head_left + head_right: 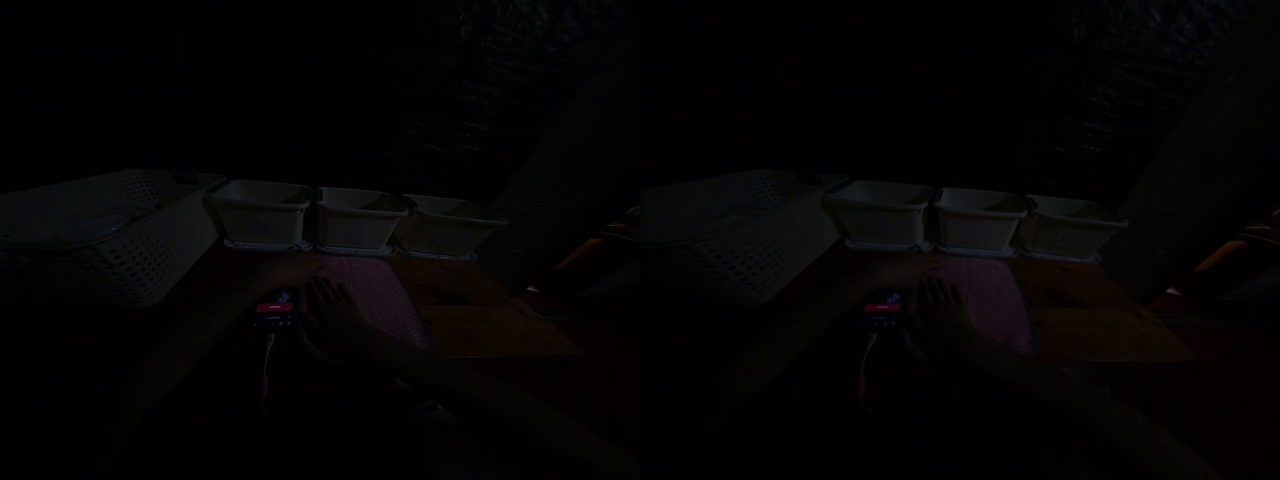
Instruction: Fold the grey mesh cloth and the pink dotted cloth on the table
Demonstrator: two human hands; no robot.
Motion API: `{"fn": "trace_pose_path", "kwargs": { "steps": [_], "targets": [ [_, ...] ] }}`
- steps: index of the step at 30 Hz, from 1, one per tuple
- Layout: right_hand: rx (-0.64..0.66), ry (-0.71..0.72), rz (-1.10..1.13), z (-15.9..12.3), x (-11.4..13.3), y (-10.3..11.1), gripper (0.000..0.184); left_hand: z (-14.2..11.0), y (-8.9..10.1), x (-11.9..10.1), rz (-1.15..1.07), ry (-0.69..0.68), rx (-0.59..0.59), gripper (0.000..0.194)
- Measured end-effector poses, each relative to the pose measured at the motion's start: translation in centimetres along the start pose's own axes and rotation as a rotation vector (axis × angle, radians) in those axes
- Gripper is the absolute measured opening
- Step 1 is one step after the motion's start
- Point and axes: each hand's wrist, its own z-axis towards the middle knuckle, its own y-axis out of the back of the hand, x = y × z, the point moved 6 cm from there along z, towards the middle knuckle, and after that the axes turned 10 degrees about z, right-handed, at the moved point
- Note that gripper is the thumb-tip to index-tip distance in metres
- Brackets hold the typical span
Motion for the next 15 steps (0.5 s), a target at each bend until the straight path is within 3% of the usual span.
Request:
{"fn": "trace_pose_path", "kwargs": {
  "steps": [6,15],
  "targets": [
    [0.008,0.006,-0.009,0.0,0.0,-0.01,0.066,0.05,-0.25,0.05,0.018,0.007,0.073,0.038],
    [0.026,-0.013,0.035,-0.08,-0.12,0.33,0.064,0.03,-0.81,0.37,0.057,-0.029,0.05,0.042]
  ]
}}
